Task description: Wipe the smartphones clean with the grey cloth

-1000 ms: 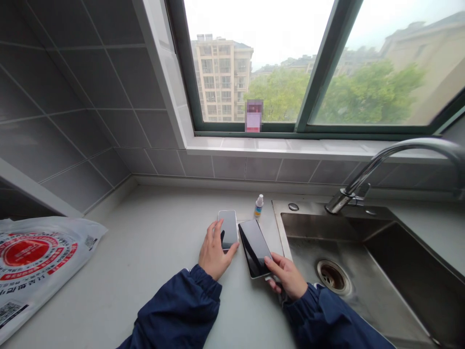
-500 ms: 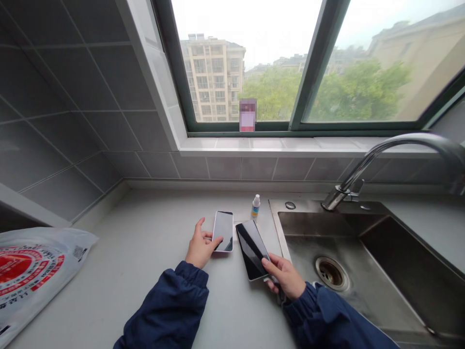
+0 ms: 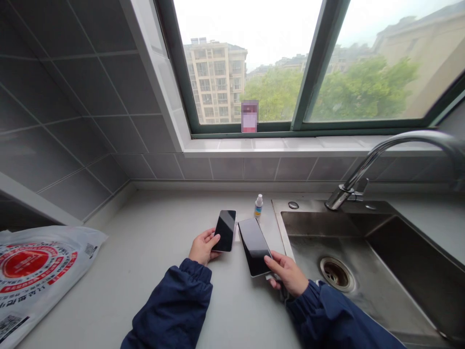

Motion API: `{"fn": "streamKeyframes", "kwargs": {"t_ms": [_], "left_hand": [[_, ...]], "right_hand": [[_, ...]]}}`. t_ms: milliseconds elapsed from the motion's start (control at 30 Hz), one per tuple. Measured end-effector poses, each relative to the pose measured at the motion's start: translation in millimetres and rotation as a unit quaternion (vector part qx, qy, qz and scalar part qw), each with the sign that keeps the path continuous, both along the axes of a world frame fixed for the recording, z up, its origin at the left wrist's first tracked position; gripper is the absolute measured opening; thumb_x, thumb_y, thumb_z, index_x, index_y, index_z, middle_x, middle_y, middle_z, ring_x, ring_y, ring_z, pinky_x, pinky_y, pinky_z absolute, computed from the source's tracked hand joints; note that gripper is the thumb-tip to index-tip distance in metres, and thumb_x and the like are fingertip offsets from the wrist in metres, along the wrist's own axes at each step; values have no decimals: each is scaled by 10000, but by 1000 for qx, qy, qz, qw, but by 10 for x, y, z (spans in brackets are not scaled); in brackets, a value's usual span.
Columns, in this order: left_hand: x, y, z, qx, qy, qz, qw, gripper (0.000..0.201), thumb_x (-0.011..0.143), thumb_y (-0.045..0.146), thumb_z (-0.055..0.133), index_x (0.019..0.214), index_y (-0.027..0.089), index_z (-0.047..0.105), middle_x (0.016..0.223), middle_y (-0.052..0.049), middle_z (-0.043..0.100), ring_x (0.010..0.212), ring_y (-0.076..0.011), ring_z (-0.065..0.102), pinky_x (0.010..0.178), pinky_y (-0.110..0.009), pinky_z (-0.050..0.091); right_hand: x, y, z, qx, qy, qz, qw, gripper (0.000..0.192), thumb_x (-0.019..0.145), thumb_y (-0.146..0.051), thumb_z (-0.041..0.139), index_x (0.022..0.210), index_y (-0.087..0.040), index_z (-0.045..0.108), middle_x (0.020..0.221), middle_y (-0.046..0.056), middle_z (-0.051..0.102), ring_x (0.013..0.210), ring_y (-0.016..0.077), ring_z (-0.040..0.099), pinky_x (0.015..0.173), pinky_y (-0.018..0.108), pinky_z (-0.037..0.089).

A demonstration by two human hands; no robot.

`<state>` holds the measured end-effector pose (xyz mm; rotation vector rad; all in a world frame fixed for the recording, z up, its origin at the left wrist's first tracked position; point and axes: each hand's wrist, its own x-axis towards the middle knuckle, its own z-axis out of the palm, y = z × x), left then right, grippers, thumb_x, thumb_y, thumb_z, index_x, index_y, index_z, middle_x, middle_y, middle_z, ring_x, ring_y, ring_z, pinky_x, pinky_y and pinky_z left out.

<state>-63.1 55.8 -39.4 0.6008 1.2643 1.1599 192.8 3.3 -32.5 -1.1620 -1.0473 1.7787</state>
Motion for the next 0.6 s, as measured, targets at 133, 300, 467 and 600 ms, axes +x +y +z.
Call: {"fn": "streamKeyframes", "kwargs": {"t_ms": [133, 300, 467, 600], "left_hand": [[23, -35, 48, 31, -55, 13, 998, 541, 707, 227, 775, 1182, 164, 525, 924, -51, 715, 655, -133, 680, 519, -232, 551], [60, -107, 116, 56, -131, -33, 989, 570, 735, 217, 730, 1251, 178, 492, 988, -59, 714, 728, -138, 693, 632, -256, 590], [119, -171, 136, 68, -184, -83, 977, 612, 700, 180, 676, 1278, 170, 478, 1073, -88, 696, 857, -217, 704, 724, -371, 610], [133, -167, 155, 87, -218, -86, 968, 755, 680, 164, 637, 1392, 195, 389, 1157, -111, 681, 922, -278, 701, 826, -466, 582]], "right_hand": [[-30, 17, 22, 6, 3, -1, 1000, 587, 660, -650, 744, 904, -135, 608, 755, 23, 634, 355, 23, 448, 327, 166, 260], [-113, 81, 21, 11, -2, -21, 1000, 543, 691, -616, 739, 926, -150, 592, 733, -14, 594, 406, 31, 491, 353, 149, 300], [-195, 182, -11, 8, -16, -29, 999, 523, 661, -607, 753, 867, -158, 581, 645, -58, 520, 427, 48, 513, 358, 144, 332], [-226, 222, -39, 13, -35, -24, 999, 521, 661, -609, 736, 870, -158, 581, 635, -44, 549, 438, 67, 538, 362, 153, 362]]}}
